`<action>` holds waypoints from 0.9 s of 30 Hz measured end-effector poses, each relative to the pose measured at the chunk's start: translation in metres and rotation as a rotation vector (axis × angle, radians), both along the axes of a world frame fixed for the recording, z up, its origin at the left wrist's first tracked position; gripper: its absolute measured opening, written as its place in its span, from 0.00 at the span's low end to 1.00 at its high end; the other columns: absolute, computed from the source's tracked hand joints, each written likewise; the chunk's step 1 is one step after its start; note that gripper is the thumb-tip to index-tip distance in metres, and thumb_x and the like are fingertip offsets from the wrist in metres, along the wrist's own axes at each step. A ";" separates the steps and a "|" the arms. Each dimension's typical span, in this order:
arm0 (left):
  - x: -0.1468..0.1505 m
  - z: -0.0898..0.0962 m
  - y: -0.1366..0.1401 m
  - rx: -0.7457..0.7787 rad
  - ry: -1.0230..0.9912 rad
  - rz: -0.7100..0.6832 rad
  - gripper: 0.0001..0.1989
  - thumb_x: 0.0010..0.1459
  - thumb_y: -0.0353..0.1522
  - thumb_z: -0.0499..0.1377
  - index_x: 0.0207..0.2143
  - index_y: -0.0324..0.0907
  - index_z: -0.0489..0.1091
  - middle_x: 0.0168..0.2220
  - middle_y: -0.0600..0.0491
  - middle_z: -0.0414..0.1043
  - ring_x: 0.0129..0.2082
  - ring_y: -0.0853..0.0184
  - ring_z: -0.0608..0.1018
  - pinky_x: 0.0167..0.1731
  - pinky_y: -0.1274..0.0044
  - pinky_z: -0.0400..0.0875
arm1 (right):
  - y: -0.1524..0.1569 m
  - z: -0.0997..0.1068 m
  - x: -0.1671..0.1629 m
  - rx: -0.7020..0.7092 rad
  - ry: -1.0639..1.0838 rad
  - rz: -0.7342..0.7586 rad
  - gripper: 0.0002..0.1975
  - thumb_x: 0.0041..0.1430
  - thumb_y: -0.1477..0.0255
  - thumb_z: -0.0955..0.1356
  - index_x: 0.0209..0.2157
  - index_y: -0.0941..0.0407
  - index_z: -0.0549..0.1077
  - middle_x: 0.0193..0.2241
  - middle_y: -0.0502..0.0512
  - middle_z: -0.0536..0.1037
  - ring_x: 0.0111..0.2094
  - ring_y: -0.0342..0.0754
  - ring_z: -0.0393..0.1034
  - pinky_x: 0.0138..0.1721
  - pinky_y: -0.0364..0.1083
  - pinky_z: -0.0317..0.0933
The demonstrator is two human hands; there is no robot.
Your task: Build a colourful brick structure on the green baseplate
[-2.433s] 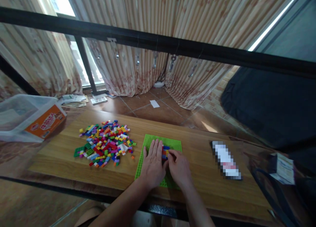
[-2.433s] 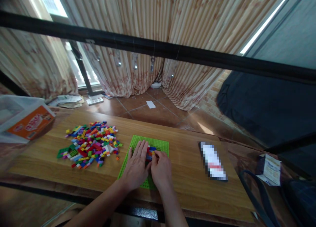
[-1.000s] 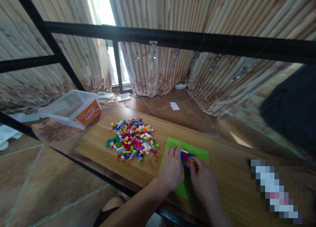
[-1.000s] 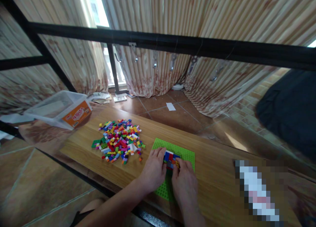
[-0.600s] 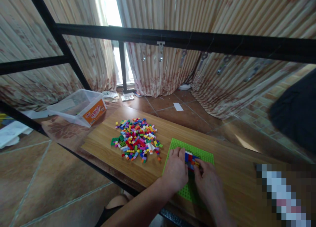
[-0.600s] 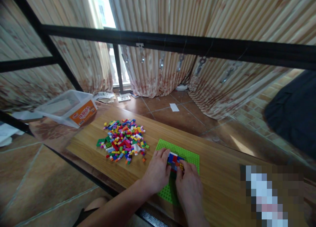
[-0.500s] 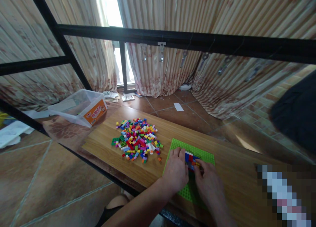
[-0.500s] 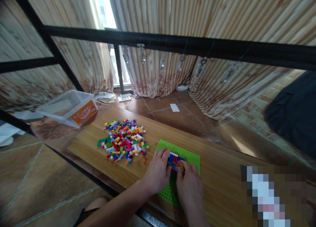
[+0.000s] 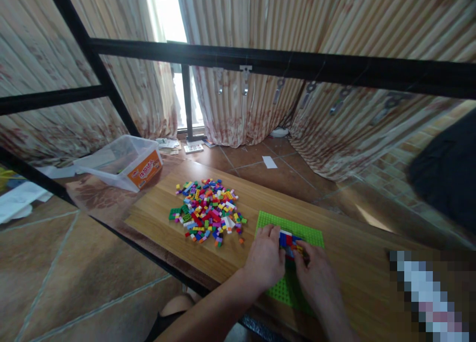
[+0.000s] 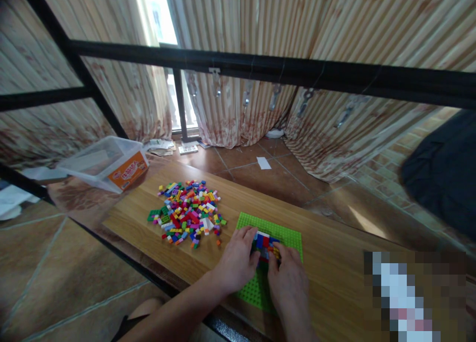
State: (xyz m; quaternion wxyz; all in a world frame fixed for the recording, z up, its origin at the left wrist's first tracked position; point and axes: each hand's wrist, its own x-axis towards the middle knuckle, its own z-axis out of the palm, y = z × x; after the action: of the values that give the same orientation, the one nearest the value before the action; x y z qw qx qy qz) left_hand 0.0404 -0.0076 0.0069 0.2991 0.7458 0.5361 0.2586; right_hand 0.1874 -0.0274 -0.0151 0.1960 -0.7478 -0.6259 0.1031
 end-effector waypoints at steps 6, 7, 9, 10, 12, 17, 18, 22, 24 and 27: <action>-0.001 0.000 0.001 -0.009 -0.001 -0.002 0.25 0.56 0.30 0.52 0.58 0.37 0.59 0.56 0.45 0.64 0.55 0.57 0.66 0.58 0.67 0.62 | 0.000 0.001 -0.001 0.043 0.016 0.018 0.17 0.60 0.67 0.59 0.44 0.59 0.72 0.39 0.61 0.74 0.38 0.52 0.70 0.41 0.50 0.62; -0.002 0.000 0.001 -0.008 0.003 -0.002 0.25 0.56 0.30 0.52 0.58 0.38 0.59 0.56 0.45 0.64 0.55 0.57 0.66 0.58 0.67 0.62 | 0.000 0.001 -0.001 0.046 0.016 0.019 0.17 0.60 0.67 0.59 0.44 0.58 0.72 0.39 0.61 0.74 0.37 0.52 0.70 0.41 0.50 0.62; -0.002 0.000 0.002 -0.005 0.008 -0.004 0.25 0.56 0.30 0.52 0.58 0.38 0.59 0.56 0.45 0.64 0.55 0.57 0.66 0.58 0.67 0.61 | -0.001 0.001 -0.003 0.049 0.013 0.015 0.16 0.60 0.67 0.59 0.44 0.58 0.72 0.38 0.60 0.74 0.36 0.51 0.70 0.40 0.49 0.62; -0.003 0.001 0.002 -0.001 0.010 -0.007 0.25 0.56 0.30 0.52 0.58 0.38 0.59 0.56 0.45 0.64 0.55 0.57 0.66 0.58 0.67 0.61 | -0.001 0.001 -0.004 0.049 0.012 0.012 0.16 0.60 0.67 0.59 0.44 0.58 0.72 0.37 0.59 0.74 0.36 0.51 0.70 0.40 0.49 0.62; -0.003 0.002 0.002 0.009 0.011 -0.011 0.25 0.57 0.29 0.52 0.57 0.37 0.60 0.56 0.44 0.64 0.55 0.57 0.66 0.58 0.67 0.61 | -0.001 0.001 -0.005 0.046 0.009 0.004 0.16 0.60 0.67 0.60 0.44 0.58 0.72 0.38 0.59 0.74 0.35 0.50 0.70 0.39 0.49 0.62; -0.002 0.003 0.001 0.017 0.019 -0.015 0.24 0.56 0.29 0.52 0.57 0.36 0.60 0.56 0.43 0.64 0.55 0.57 0.66 0.58 0.66 0.61 | -0.001 0.000 -0.004 0.061 0.008 0.008 0.16 0.60 0.67 0.59 0.44 0.58 0.72 0.38 0.60 0.74 0.35 0.50 0.70 0.38 0.48 0.62; -0.002 0.003 0.001 0.020 0.020 -0.017 0.24 0.56 0.29 0.52 0.57 0.37 0.60 0.56 0.43 0.64 0.55 0.57 0.66 0.58 0.66 0.61 | -0.001 0.000 -0.005 0.063 0.005 0.005 0.16 0.60 0.67 0.60 0.44 0.58 0.72 0.38 0.60 0.73 0.35 0.50 0.70 0.38 0.48 0.62; -0.003 0.000 0.004 0.018 0.027 -0.025 0.25 0.56 0.29 0.52 0.57 0.37 0.60 0.56 0.44 0.64 0.55 0.57 0.65 0.58 0.67 0.62 | -0.001 0.006 -0.008 0.043 0.014 -0.014 0.15 0.60 0.68 0.60 0.45 0.58 0.72 0.39 0.59 0.74 0.36 0.51 0.70 0.40 0.48 0.62; -0.003 -0.001 0.005 0.019 0.036 -0.031 0.26 0.56 0.29 0.52 0.58 0.36 0.60 0.57 0.43 0.63 0.56 0.57 0.65 0.59 0.67 0.60 | -0.001 0.010 -0.011 0.034 0.027 -0.022 0.15 0.61 0.70 0.60 0.45 0.58 0.72 0.39 0.59 0.74 0.36 0.50 0.70 0.41 0.48 0.62; -0.003 -0.002 0.006 0.030 0.061 -0.036 0.26 0.56 0.28 0.52 0.58 0.36 0.60 0.58 0.43 0.62 0.57 0.57 0.64 0.59 0.66 0.59 | -0.001 0.014 -0.014 0.023 0.034 -0.032 0.15 0.61 0.71 0.60 0.44 0.58 0.73 0.39 0.59 0.74 0.37 0.51 0.70 0.41 0.48 0.62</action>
State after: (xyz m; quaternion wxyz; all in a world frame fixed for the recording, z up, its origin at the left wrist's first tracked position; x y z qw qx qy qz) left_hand 0.0371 -0.0012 0.0052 0.2758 0.7673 0.5276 0.2384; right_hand 0.1731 -0.0283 -0.0012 0.2166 -0.7537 -0.6115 0.1054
